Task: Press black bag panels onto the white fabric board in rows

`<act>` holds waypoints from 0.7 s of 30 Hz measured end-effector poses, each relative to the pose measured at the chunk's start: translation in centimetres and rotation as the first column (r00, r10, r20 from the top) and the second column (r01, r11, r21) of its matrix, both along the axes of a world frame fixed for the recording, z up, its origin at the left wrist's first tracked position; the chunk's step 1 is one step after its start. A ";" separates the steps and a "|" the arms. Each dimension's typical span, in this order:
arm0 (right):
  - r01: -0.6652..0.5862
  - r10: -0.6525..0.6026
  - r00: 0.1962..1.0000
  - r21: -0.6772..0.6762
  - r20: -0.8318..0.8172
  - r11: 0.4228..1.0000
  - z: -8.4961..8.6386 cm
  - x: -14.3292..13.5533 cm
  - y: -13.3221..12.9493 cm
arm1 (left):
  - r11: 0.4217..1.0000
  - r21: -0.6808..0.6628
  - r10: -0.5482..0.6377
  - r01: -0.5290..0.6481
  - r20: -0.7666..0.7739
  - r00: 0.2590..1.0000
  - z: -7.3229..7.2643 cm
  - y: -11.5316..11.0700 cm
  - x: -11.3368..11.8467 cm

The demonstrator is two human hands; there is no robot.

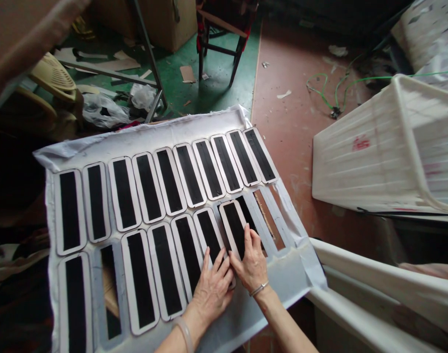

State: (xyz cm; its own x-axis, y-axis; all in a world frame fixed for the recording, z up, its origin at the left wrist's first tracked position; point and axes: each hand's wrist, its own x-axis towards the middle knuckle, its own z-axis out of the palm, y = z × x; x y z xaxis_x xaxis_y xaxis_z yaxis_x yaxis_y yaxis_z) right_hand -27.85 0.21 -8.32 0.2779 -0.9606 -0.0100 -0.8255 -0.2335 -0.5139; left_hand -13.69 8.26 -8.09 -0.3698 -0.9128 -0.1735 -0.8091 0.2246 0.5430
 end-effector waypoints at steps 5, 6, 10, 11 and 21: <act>-0.046 0.044 0.999 0.068 0.031 0.997 -1.1 0.5 -0.6 | 0.999 0.014 -0.031 0.031 0.000 1.000 0.0 0.0 0.5; -0.036 0.034 0.999 0.080 0.027 0.996 -1.3 0.6 -0.7 | 0.999 0.017 -0.038 0.038 -0.002 0.999 0.1 0.1 0.5; 0.007 -0.008 1.000 0.111 0.009 0.994 -1.6 0.9 -0.8 | 0.999 0.012 -0.037 0.037 -0.007 0.999 -0.1 0.0 0.7; 0.009 -0.010 1.000 0.117 0.007 0.993 -1.6 1.0 -0.9 | 1.000 0.007 -0.031 0.031 -0.007 0.999 -0.2 0.0 0.7; -0.029 0.040 0.988 0.078 -0.149 0.997 -2.2 1.7 -0.6 | 0.995 -0.068 0.071 -0.071 -0.004 0.997 -0.7 -0.1 0.8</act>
State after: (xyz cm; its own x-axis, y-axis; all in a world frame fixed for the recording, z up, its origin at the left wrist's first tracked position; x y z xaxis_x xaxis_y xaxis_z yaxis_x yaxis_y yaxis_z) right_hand -26.16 -0.40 -10.51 0.3005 -0.9454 -0.1261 -0.8869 -0.2284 -0.4015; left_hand -12.85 8.17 -8.84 -0.3036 -0.9465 -0.1093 -0.8237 0.2031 0.5294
